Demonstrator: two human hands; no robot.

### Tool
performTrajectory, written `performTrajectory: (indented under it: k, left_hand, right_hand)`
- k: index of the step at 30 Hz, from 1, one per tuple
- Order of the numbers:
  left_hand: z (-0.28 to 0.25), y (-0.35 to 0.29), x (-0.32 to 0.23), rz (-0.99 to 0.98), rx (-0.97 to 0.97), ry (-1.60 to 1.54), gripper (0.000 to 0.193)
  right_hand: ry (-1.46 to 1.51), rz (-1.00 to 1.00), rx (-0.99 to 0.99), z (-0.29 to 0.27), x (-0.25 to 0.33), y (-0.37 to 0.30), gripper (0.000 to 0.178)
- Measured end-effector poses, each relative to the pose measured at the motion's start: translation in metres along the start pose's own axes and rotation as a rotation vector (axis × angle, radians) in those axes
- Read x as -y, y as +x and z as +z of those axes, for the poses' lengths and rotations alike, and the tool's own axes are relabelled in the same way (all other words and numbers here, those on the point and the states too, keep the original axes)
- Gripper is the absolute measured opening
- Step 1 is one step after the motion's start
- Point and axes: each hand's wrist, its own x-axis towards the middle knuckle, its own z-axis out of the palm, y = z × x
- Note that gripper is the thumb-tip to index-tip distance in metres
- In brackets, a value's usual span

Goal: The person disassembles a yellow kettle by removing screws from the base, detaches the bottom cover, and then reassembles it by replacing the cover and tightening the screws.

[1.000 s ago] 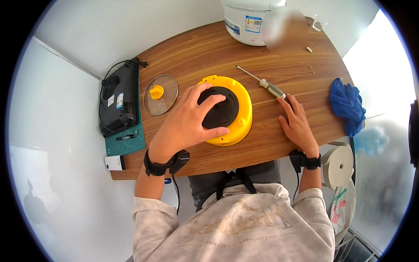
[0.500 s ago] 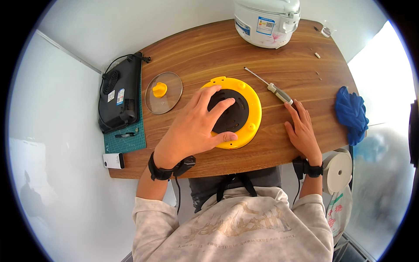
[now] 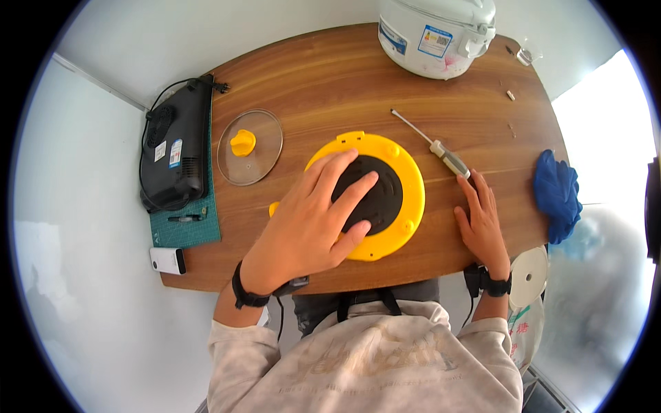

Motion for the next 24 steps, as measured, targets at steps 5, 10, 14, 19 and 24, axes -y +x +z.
performTrajectory:
  k: [5,10,14,19,24]
  left_hand:
    - [0.001,0.001,0.003,-0.022,-0.012,-0.107,0.071]
    - [0.005,-0.001,0.009,-0.016,-0.041,-0.230,0.077]
    - [0.008,0.001,0.012,-0.010,-0.070,-0.259,0.076]
    - [0.010,0.003,0.012,0.014,-0.116,-0.261,0.073]
    - [0.019,-0.002,0.019,0.032,-0.135,-0.338,0.071]
  right_hand:
    - [0.020,0.045,0.015,0.000,0.003,0.002,0.058]
    - [0.026,0.083,0.046,-0.001,0.007,0.005,0.060]
    - [0.042,0.130,0.063,-0.001,0.008,0.005,0.060]
    - [0.042,0.152,0.072,0.000,0.006,0.005,0.060]
    - [0.024,0.136,0.067,0.002,0.004,0.005,0.061]
